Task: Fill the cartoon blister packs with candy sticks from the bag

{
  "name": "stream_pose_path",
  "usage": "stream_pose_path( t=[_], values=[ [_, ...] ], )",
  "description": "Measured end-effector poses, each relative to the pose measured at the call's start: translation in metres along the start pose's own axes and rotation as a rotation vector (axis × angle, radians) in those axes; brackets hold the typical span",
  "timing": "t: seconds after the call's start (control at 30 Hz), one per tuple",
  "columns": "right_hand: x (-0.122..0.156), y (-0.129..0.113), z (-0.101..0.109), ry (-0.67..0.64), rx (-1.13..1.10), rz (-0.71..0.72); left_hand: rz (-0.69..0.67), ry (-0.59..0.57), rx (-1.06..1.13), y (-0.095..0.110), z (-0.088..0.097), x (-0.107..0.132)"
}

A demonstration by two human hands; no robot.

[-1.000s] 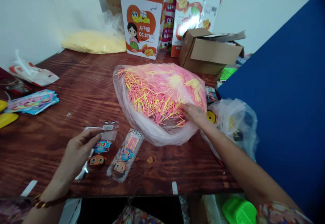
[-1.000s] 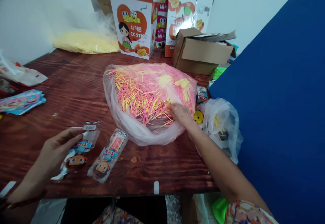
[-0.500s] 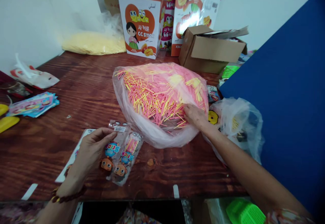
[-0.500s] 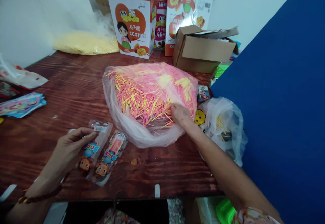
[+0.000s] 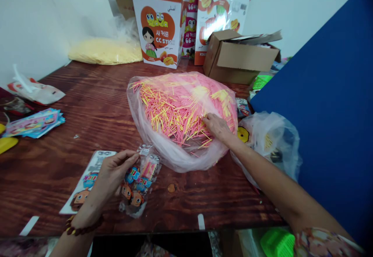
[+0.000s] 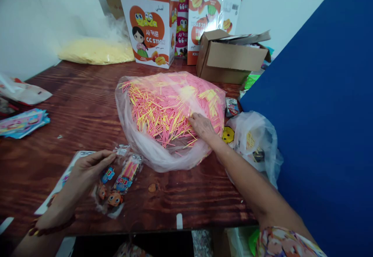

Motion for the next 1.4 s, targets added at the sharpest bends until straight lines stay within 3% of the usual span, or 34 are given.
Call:
stream_pose_path(
  t=[0.3, 0.53, 0.67, 0.87, 1.07, 1.23, 1.33, 1.4],
  values=[
    [-0.006, -0.001, -0.007, 0.081, 0.045, 0.130, 0.038, 0.108, 0.020, 0.022, -0.012, 0.002],
    [-0.008, 0.005, -0.014, 0.088, 0.005, 0.190, 0.065, 0.139, 0.118, 0.010, -0.004, 0.013],
    [-0.007, 0.004, -0.007, 0.076, -0.107, 0.203, 0.054, 0.112, 0.181, 0.003, -0.001, 0.016],
    [-0.002, -0.013, 0.007, -0.068, -0.612, 0.032, 0.061, 0.120, 0.221, 0.007, -0.004, 0.016],
    [0.002, -0.035, -0.003, -0.274, -1.018, -0.176, 0.069, 0.110, 0.253, 0.010, -0.009, 0.019],
    [0.006, -0.044, -0.007, -0.337, -1.210, -0.235, 0.087, 0.113, 0.282, 0.005, -0.007, 0.023],
    [0.018, -0.054, -0.007, -0.337, -1.605, -0.247, 0.088, 0.122, 0.296, 0.005, -0.007, 0.023],
    [0.030, -0.064, -0.010, -0.260, -1.825, -0.256, 0.084, 0.119, 0.304, 0.005, -0.008, 0.023]
  ],
)
Point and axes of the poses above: each hand's wrist, its own x-axis away from the middle knuckle, its own z-axis out of the back of the hand, y = z × x, the point moved 1 cm from there along -x, towards the middle knuckle, and after that the axes turned 15 degrees about -z, right-handed, at the moved point
